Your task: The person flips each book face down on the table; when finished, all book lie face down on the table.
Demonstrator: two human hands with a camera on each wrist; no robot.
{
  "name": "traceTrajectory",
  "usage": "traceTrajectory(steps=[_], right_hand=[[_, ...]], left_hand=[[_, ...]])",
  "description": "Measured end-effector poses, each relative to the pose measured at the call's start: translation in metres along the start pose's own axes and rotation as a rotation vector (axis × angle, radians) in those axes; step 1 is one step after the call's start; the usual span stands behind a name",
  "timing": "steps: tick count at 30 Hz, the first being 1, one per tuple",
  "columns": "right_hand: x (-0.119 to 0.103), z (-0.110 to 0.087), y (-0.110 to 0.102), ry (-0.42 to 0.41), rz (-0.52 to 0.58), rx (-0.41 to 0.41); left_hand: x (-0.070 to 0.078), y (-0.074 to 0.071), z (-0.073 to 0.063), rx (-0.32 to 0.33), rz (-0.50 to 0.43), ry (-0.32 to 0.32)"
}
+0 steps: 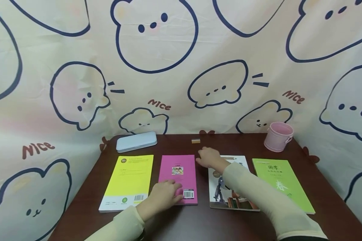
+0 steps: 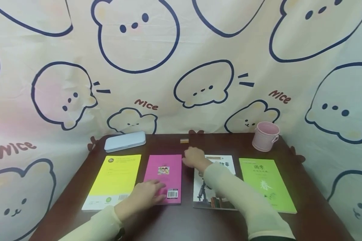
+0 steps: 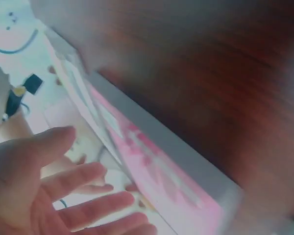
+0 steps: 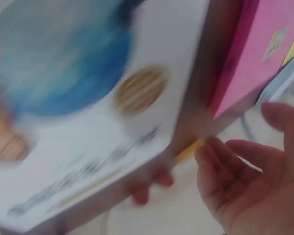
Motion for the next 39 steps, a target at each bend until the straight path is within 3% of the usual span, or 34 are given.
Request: traceTrajectory(steps=[4, 8, 11, 13, 16, 18, 22, 26, 31, 35, 39], right_hand=[[0.03, -0.005, -0.012, 0.072, 0.02, 0.037], [0.051, -0.011, -0.009, 0.147, 0.072, -0.025], [0.058, -0.013, -0.003, 0.166, 0.075, -0.12], [0.06, -0.014, 0.004, 0.142, 0.061, -0.178], [0.055, -0.015, 0.013, 0.1, 0.07, -0.218], [0.049, -0.011, 0.018, 0.072, 0.073, -0.219], [0.038, -0.002, 0.02, 0.067, 0.063, -0.178], [0.033, 0.002, 0.019, 0.078, 0.003, -0.179], [0.029, -0.003, 0.015, 0.086, -0.041, -0.201], [0.027, -0.008, 0.014, 0.074, -0.055, -0.18], [0.028, -0.012, 0.014, 0.058, -0.071, -0.152]], left_hand=[[0.016, -0.004, 0.01, -0.001, -0.153, 0.001], [0.024, 0.0, 0.015, -0.067, -0.402, -0.068], [0.025, 0.007, 0.014, -0.116, -0.689, -0.189], [0.025, 0.01, 0.011, -0.159, -0.871, -0.311], [0.023, 0.009, 0.002, -0.228, -1.055, -0.513], [0.019, 0.005, -0.004, -0.261, -1.118, -0.625], [0.016, -0.01, -0.011, -0.282, -1.191, -0.762], [0.022, -0.02, -0.017, -0.288, -1.261, -0.837], [0.036, -0.022, -0.025, -0.312, -1.403, -0.919], [0.044, -0.02, -0.024, -0.26, -1.518, -1.018], [0.048, -0.017, -0.021, -0.162, -1.547, -1.15]])
Point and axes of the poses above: each hand's wrist, its own z-axis towards the middle knuckle, its own y-axis out of the palm, x = y × z, the point moved 1 cm from there along z, towards the middle knuckle, and after that the axes turned 9 degrees about x, right-handed, at the moved point
